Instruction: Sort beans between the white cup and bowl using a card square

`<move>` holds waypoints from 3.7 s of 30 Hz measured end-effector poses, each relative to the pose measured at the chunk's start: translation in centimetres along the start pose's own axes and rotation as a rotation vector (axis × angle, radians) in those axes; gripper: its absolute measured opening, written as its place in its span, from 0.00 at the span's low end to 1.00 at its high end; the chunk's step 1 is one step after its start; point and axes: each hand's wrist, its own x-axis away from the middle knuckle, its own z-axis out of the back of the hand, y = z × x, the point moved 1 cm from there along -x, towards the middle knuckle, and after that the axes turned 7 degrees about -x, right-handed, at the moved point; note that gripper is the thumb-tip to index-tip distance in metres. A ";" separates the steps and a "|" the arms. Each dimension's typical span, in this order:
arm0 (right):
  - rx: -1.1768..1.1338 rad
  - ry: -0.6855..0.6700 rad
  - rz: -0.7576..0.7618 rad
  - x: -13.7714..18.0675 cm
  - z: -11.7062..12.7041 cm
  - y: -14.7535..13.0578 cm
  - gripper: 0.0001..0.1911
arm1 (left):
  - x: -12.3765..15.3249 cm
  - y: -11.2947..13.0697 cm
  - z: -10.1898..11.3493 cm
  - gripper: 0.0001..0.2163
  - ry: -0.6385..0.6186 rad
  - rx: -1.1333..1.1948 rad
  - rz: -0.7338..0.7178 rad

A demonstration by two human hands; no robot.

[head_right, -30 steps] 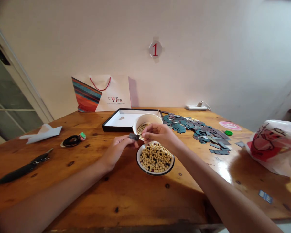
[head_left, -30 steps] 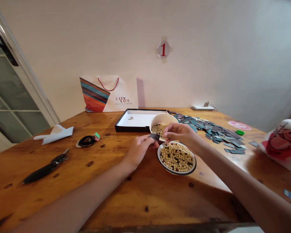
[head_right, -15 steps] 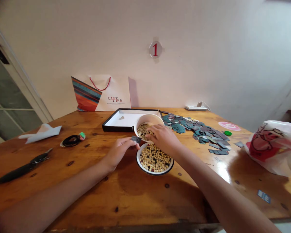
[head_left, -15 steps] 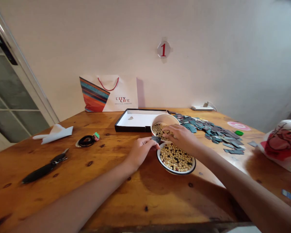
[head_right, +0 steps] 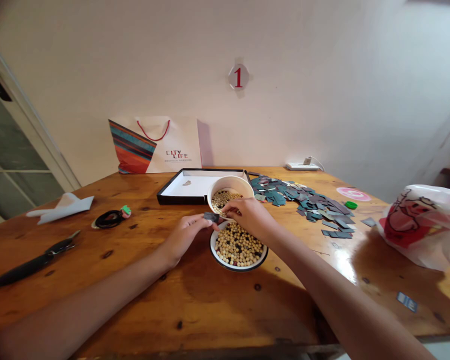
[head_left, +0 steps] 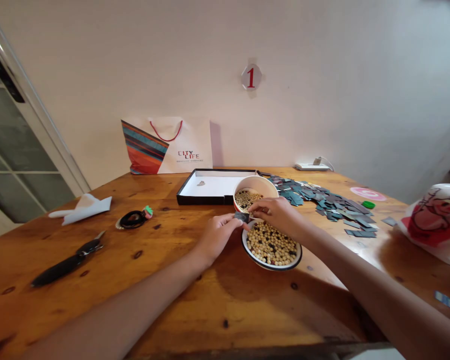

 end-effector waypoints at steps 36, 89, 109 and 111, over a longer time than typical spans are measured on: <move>0.143 0.274 0.058 0.2 0.3 -0.2 0.07 | 0.0 -0.2 0.0 0.12 -0.002 0.051 -0.014; 0.053 0.243 0.305 0.7 -0.3 -3.0 0.06 | 0.0 0.2 -0.4 0.12 -0.078 0.094 -0.041; 0.072 0.241 0.311 0.8 -0.4 -3.1 0.06 | -0.1 0.0 -0.4 0.12 -0.081 0.141 0.024; 0.082 0.266 0.302 0.7 -0.4 -3.1 0.06 | -0.1 0.1 -0.4 0.12 -0.082 0.169 0.035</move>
